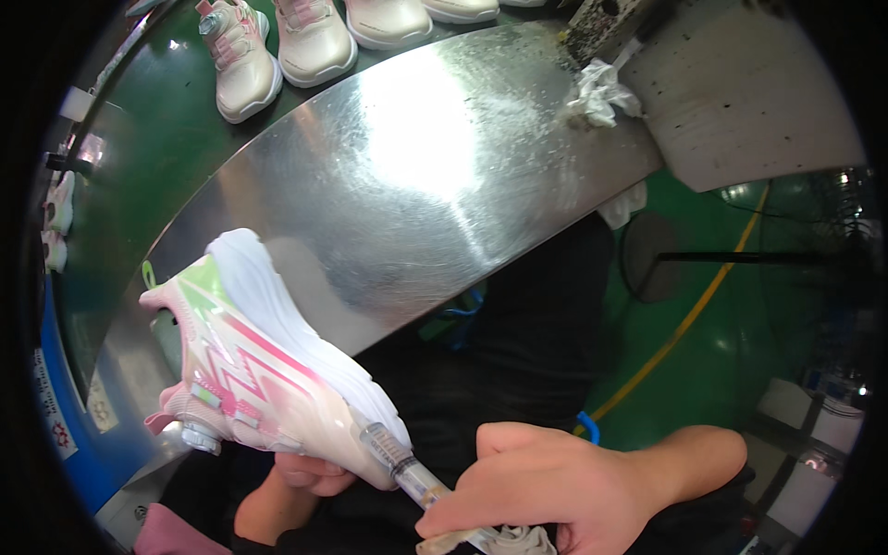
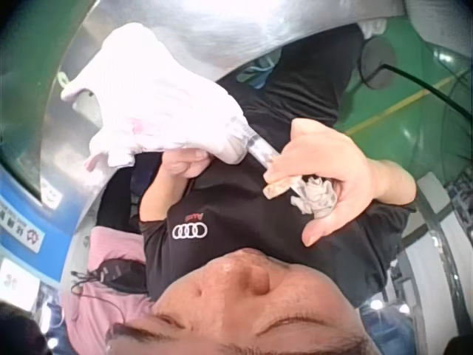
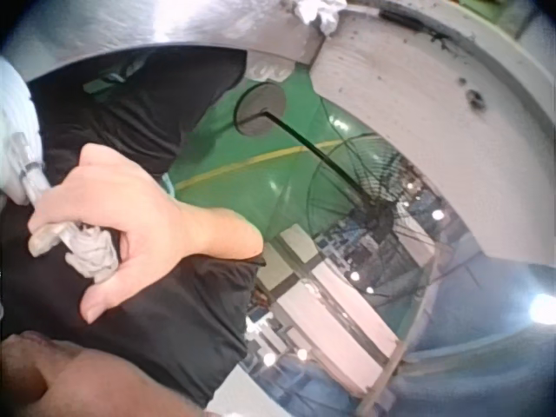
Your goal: The person applies liquid adhesive along the sole seams of shoes using a syringe, turning each shoe by hand to coat the edges.
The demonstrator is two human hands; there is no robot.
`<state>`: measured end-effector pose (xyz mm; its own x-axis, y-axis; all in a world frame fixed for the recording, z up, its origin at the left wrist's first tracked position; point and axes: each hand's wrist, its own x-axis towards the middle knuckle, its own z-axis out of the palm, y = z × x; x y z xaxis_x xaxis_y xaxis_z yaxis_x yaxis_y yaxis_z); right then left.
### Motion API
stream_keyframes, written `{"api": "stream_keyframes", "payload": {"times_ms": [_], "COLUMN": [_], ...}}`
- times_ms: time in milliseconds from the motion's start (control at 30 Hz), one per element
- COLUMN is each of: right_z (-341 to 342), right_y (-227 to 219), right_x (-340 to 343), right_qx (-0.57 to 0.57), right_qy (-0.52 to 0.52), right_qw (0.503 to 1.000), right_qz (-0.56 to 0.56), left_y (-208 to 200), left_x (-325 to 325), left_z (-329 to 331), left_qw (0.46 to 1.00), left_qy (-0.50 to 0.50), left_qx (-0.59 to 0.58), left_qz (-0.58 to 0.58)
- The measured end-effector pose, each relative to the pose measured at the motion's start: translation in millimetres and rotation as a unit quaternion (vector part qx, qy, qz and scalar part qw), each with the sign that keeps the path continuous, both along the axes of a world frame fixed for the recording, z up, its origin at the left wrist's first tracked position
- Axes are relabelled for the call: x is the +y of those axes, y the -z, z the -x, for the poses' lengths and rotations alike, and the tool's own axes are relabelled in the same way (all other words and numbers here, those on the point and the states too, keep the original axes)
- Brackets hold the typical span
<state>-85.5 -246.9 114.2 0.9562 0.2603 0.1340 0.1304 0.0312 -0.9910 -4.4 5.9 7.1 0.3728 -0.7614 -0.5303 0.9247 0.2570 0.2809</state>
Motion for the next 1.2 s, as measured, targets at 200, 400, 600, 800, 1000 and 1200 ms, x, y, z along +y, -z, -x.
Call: {"api": "stream_keyframes", "payload": {"times_ms": [200, 400, 600, 800, 1000, 1200], "right_z": [32.8, 37.1, 34.3, 32.5, 29.3, 28.4], "right_y": [-16.1, -35.4, -37.5, -30.4, -26.1, -3.4], "right_x": [-9.6, -12.9, -14.3, -7.0, 5.7, 14.8], "right_qx": [0.029, -0.028, -0.086, -0.119, -0.153, -0.202], "right_qy": [0.016, 0.066, 0.059, 0.097, 0.106, 0.16], "right_qw": [0.999, 0.995, 0.981, 0.97, 0.94, 0.858], "right_qz": [0.02, 0.068, 0.162, 0.19, 0.288, 0.444], "left_y": [5.8, 6.9, -1.6, 6.3, 3.8, -2.0], "left_x": [-30.3, -58.1, -80.4, -90.1, -97.9, -96.2], "left_z": [-13.2, -14.6, -22.9, -25.1, -29.0, -32.3], "left_qw": [0.998, 0.983, 0.983, 0.982, 0.975, 0.97], "left_qy": [0.024, 0.016, 0.005, -0.004, -0.011, 0.008], "left_qx": [0.037, 0.016, 0.019, 0.013, 0.029, 0.038], "left_qz": [0.046, 0.182, 0.184, 0.188, 0.221, 0.239]}}
